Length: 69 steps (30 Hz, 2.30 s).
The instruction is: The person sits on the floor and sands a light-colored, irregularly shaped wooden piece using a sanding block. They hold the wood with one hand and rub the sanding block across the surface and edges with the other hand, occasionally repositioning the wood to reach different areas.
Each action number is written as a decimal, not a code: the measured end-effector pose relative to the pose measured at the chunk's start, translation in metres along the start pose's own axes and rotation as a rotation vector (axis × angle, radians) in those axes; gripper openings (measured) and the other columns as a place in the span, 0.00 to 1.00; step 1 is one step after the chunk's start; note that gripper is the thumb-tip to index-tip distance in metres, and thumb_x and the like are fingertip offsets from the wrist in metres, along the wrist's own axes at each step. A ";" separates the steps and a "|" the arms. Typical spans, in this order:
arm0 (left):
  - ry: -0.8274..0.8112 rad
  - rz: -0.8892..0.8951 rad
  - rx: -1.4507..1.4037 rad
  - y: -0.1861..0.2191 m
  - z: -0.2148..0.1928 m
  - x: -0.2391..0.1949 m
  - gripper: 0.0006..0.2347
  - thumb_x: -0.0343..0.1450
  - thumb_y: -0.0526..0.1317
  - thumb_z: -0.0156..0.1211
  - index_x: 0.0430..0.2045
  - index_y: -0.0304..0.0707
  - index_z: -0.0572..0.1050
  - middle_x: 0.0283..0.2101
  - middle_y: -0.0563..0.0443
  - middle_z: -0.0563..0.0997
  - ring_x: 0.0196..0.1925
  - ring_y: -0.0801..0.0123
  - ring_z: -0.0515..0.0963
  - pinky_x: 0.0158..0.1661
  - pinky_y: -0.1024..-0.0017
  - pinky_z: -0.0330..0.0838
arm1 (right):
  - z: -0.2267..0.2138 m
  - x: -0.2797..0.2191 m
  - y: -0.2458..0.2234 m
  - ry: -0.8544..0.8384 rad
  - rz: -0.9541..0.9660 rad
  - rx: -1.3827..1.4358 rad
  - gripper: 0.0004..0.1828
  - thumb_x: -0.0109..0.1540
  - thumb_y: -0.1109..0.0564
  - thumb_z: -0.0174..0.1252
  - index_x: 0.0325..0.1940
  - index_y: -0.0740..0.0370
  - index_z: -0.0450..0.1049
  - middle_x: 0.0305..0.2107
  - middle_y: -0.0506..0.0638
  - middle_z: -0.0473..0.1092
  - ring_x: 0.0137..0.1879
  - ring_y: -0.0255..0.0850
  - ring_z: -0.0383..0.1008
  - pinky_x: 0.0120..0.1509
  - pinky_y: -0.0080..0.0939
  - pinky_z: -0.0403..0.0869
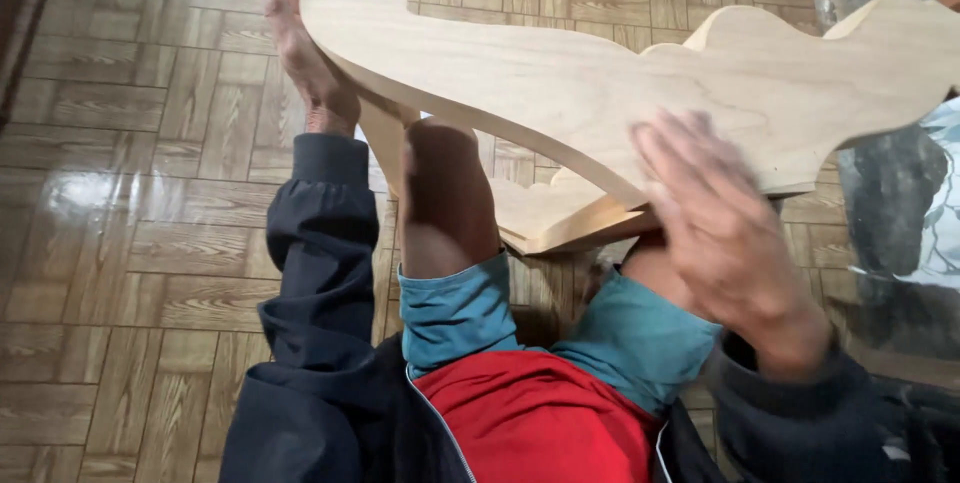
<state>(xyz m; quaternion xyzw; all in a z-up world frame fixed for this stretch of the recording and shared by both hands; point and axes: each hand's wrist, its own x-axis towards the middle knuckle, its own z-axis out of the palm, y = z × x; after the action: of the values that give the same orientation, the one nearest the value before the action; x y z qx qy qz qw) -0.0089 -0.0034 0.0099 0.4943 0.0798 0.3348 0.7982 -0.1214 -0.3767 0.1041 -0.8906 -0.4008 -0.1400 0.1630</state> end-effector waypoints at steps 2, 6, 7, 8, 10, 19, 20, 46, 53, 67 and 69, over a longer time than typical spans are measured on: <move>-0.008 -0.066 0.018 0.008 0.004 -0.005 0.33 0.60 0.71 0.39 0.36 0.40 0.74 0.36 0.43 0.84 0.39 0.59 0.87 0.40 0.65 0.83 | 0.000 -0.006 -0.001 -0.003 0.026 -0.047 0.24 0.72 0.62 0.47 0.73 0.72 0.64 0.71 0.67 0.62 0.79 0.63 0.57 0.83 0.58 0.55; -0.063 -0.202 -0.118 -0.008 -0.010 0.012 0.25 0.63 0.64 0.54 0.38 0.43 0.79 0.40 0.44 0.86 0.44 0.60 0.86 0.45 0.66 0.80 | 0.017 0.027 -0.016 0.028 -0.150 0.155 0.33 0.58 0.71 0.39 0.69 0.72 0.65 0.66 0.68 0.65 0.74 0.61 0.62 0.84 0.61 0.53; -0.085 -0.193 -0.108 -0.021 -0.025 0.020 0.25 0.63 0.64 0.54 0.38 0.43 0.79 0.40 0.44 0.86 0.44 0.60 0.86 0.45 0.66 0.80 | 0.040 0.042 -0.024 0.052 -0.142 0.155 0.33 0.58 0.71 0.39 0.69 0.72 0.65 0.66 0.68 0.65 0.74 0.61 0.62 0.84 0.61 0.53; -0.115 -0.181 0.001 -0.032 -0.041 0.031 0.19 0.69 0.56 0.52 0.43 0.43 0.78 0.46 0.49 0.83 0.50 0.68 0.81 0.52 0.70 0.75 | 0.063 0.059 -0.032 0.116 -0.178 0.128 0.26 0.65 0.64 0.44 0.68 0.70 0.67 0.64 0.65 0.67 0.72 0.60 0.64 0.82 0.60 0.55; -0.166 -0.158 0.121 -0.014 -0.038 0.035 0.14 0.75 0.48 0.50 0.48 0.43 0.77 0.52 0.54 0.80 0.56 0.76 0.76 0.59 0.75 0.71 | 0.097 0.090 -0.049 0.203 -0.203 0.098 0.21 0.71 0.57 0.48 0.66 0.68 0.69 0.63 0.63 0.68 0.71 0.59 0.66 0.80 0.59 0.58; -0.152 -0.337 1.015 0.055 0.026 0.030 0.08 0.69 0.46 0.43 0.23 0.49 0.67 0.27 0.61 0.65 0.31 0.74 0.63 0.30 0.67 0.56 | 0.082 0.067 -0.050 0.336 -0.117 -0.030 0.21 0.74 0.54 0.46 0.66 0.68 0.72 0.63 0.62 0.69 0.71 0.60 0.66 0.82 0.61 0.58; -0.226 -0.180 1.121 0.051 0.022 0.031 0.12 0.72 0.47 0.47 0.20 0.46 0.59 0.26 0.57 0.56 0.30 0.73 0.56 0.29 0.64 0.50 | 0.058 0.045 -0.042 0.190 -0.080 -0.034 0.27 0.67 0.62 0.43 0.71 0.69 0.64 0.67 0.65 0.64 0.75 0.62 0.60 0.83 0.60 0.54; -1.218 0.329 1.964 0.061 0.099 -0.107 0.46 0.77 0.81 0.23 0.79 0.43 0.34 0.76 0.43 0.29 0.81 0.51 0.30 0.74 0.52 0.24 | 0.000 -0.008 0.071 0.227 0.102 -0.095 0.20 0.77 0.66 0.47 0.71 0.80 0.70 0.66 0.75 0.68 0.75 0.68 0.63 0.81 0.63 0.60; -0.800 1.010 1.322 0.042 0.083 -0.112 0.35 0.73 0.72 0.56 0.62 0.43 0.69 0.65 0.37 0.70 0.69 0.40 0.70 0.67 0.47 0.64 | 0.001 -0.009 0.073 0.220 0.097 -0.105 0.20 0.75 0.67 0.49 0.71 0.80 0.70 0.67 0.72 0.68 0.75 0.66 0.63 0.80 0.61 0.60; -0.579 0.971 1.486 0.025 0.025 -0.118 0.35 0.74 0.58 0.78 0.68 0.34 0.67 0.72 0.41 0.68 0.75 0.45 0.58 0.73 0.43 0.46 | 0.006 -0.010 0.074 0.223 0.097 -0.136 0.20 0.76 0.67 0.49 0.71 0.77 0.72 0.67 0.71 0.69 0.75 0.67 0.65 0.80 0.61 0.60; -0.583 1.052 1.569 0.014 0.043 -0.160 0.27 0.71 0.39 0.59 0.69 0.47 0.64 0.67 0.39 0.72 0.50 0.54 0.82 0.44 0.51 0.73 | 0.005 -0.008 0.071 0.229 0.085 -0.139 0.20 0.77 0.67 0.46 0.71 0.78 0.73 0.66 0.73 0.70 0.75 0.67 0.66 0.80 0.61 0.61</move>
<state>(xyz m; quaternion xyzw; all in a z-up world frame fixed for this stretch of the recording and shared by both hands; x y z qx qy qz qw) -0.1177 -0.1294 0.0105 0.9190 -0.1504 0.3641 -0.0178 -0.0718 -0.4243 0.0841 -0.8940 -0.3310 -0.2613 0.1515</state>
